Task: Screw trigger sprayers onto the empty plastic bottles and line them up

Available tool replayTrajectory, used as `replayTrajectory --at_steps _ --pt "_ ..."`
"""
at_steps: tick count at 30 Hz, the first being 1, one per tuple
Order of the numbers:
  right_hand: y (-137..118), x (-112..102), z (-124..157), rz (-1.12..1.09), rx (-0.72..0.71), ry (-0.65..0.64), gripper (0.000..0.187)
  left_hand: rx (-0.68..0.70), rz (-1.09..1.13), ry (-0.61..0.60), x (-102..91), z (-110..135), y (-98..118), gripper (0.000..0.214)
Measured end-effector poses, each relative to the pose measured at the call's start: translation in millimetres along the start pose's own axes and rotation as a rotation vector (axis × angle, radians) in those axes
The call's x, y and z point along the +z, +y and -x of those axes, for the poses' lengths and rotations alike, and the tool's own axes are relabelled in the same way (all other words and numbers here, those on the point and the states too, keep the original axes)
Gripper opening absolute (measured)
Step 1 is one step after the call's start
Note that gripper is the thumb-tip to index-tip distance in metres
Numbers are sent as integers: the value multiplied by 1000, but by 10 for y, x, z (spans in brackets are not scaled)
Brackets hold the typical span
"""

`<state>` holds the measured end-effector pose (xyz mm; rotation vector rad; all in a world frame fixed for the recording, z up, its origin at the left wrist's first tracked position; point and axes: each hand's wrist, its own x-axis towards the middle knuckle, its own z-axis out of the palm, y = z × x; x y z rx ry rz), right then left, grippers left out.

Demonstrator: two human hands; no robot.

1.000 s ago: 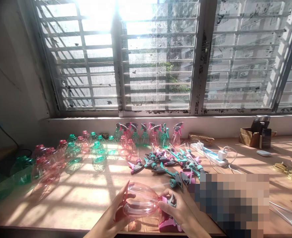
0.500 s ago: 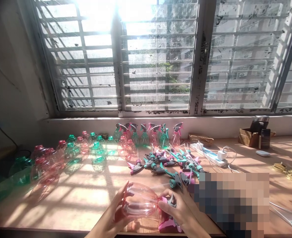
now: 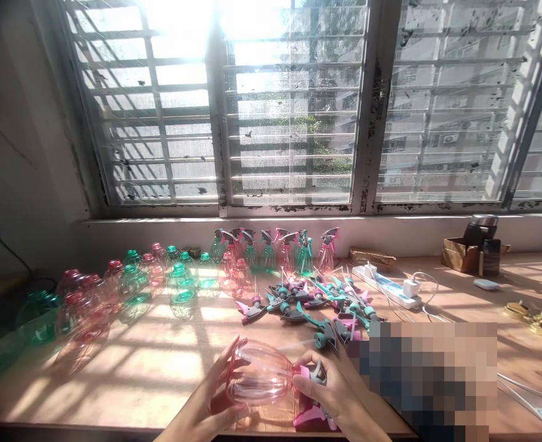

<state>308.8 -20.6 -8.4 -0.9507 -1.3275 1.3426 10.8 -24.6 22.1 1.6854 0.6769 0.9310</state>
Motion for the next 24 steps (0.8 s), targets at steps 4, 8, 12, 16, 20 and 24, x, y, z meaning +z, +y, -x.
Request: replayTrajectory --at_steps 4,8,12,16,20,24 --pt "7 -8 -12 -30 -10 -8 51 19 22 17 18 -2 -36 83" --pt "13 -3 -3 -25 -11 -16 50 -10 26 -7 -11 -11 -75 89" --pt "27 -4 1 8 -9 -10 51 -58 49 -5 -37 -17 -75 85" --pt "34 -2 -9 16 -16 29 52 -42 64 -20 -11 -19 -53 90" --pt "-6 26 -5 -30 -18 25 51 10 92 28 34 -20 -49 87" --pt "-69 56 17 -44 -13 5 50 -23 132 13 27 -15 -33 94"
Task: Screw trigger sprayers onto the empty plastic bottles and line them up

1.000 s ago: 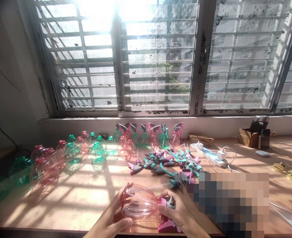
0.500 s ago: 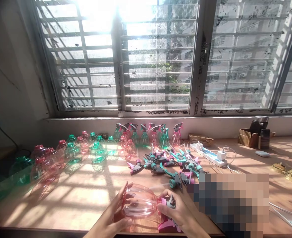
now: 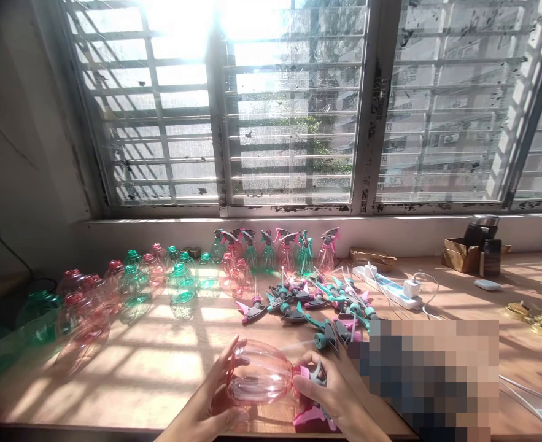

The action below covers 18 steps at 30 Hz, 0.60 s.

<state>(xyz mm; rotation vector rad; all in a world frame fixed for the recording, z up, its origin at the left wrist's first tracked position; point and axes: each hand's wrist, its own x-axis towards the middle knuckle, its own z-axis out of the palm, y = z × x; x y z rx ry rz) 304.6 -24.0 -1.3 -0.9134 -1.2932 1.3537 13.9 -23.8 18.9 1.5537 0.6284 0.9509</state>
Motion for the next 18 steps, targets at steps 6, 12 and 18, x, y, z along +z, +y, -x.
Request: replayTrajectory --at_steps 6,12,18 --pt "-2 -11 1 26 14 12 52 -53 -1 -39 -19 8 38 86" --pt "44 -40 -19 94 -8 62 56 45 -97 -8 -36 -10 -45 82" --pt "36 -29 -5 93 14 51 58 -39 -97 -8 -41 3 -9 93"
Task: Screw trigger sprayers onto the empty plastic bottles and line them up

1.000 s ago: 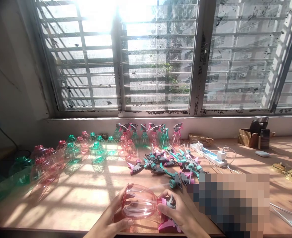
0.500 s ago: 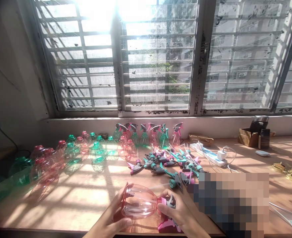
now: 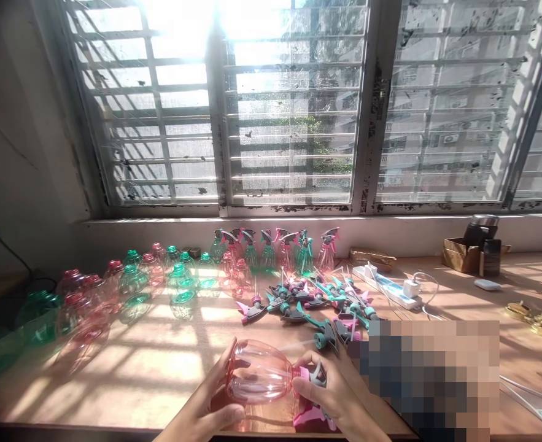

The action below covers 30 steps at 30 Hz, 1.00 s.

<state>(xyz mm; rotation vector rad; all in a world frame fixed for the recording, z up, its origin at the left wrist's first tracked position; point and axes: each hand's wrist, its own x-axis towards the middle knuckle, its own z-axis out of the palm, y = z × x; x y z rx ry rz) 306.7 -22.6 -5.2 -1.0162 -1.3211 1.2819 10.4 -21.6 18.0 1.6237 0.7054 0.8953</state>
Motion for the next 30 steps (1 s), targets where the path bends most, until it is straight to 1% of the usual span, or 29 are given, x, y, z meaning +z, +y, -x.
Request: replayTrajectory --at_steps 3,5,8,11,13,16,19,23,25,28,30 --pt "3 -1 1 -13 8 -21 58 -19 63 -3 10 4 54 89" --pt "5 -7 -3 -2 0 -17 56 -15 58 -12 7 -3 53 89" --pt "11 -15 -14 16 -16 -5 54 29 31 -11 -6 -19 -12 86" --pt "30 -21 -22 -10 -15 -17 53 67 -16 7 -12 -26 -83 83" --pt "48 -23 -23 -27 -8 -24 52 53 -5 2 -10 -21 -92 86" --pt "63 -22 -19 -8 -2 -35 55 17 39 -18 -12 -3 -46 91" --pt "59 -13 -15 7 -5 -43 59 5 4 -11 -24 5 8 90" --pt "45 -5 -18 -39 5 -46 56 -23 -6 -17 -20 -10 12 94" --pt "42 -8 -22 -55 0 -53 55 4 -9 -6 0 -18 2 92" --pt "43 -18 -26 -51 -11 -56 53 57 -54 32 32 -15 6 83" --pt "42 -22 -26 -58 -9 -62 53 58 -39 15 40 -6 20 82"
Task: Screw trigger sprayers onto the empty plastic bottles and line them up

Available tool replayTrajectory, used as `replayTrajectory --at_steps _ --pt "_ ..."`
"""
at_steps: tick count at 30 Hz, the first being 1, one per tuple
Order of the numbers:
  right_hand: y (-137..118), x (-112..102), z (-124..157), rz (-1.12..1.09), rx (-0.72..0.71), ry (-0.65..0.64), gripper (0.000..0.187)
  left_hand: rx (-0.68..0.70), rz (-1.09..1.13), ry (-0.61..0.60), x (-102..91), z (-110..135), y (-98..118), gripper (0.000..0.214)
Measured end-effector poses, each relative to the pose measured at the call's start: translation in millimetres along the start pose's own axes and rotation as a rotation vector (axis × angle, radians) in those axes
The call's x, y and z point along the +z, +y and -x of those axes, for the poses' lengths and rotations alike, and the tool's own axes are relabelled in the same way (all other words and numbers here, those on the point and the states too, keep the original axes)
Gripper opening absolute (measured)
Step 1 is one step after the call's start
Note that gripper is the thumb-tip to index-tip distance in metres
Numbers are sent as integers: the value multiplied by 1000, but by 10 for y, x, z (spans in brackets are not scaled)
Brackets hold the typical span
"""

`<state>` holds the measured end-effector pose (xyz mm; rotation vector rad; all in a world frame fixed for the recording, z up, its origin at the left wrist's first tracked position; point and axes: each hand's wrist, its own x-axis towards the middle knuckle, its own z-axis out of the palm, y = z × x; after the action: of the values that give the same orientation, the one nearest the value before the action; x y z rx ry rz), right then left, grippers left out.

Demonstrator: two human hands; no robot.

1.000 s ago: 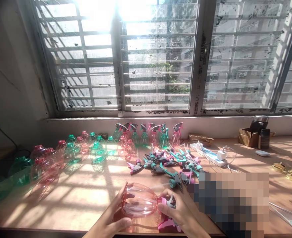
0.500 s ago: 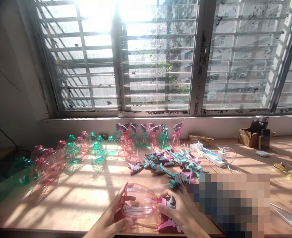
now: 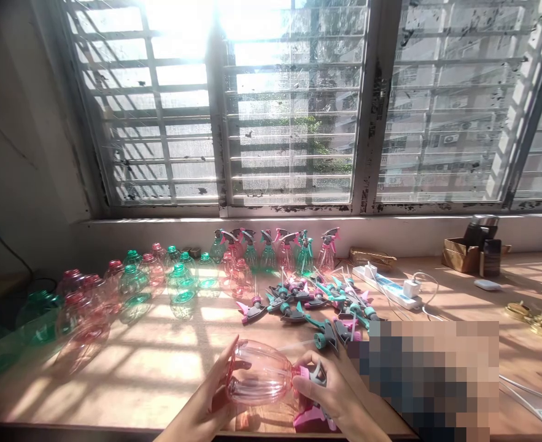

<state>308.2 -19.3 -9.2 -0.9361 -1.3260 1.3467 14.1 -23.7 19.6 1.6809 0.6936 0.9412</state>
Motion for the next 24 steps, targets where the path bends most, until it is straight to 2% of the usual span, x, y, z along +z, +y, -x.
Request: replayTrajectory --at_steps 3,5,10,16,21,24 --pt "-13 4 6 8 6 -3 53 -30 47 -58 -17 12 21 90" --pt "-28 13 12 25 8 -4 54 -36 34 -56 -39 15 30 94" --pt "-65 37 25 7 20 -10 54 -43 4 -54 -60 18 34 90" --pt "-71 34 26 24 19 4 56 35 -35 -41 -40 21 -21 81" --pt "-25 17 27 17 32 25 57 -33 58 -65 -42 15 6 95" --pt "-13 13 26 29 22 19 59 -51 59 -51 -36 16 71 90"
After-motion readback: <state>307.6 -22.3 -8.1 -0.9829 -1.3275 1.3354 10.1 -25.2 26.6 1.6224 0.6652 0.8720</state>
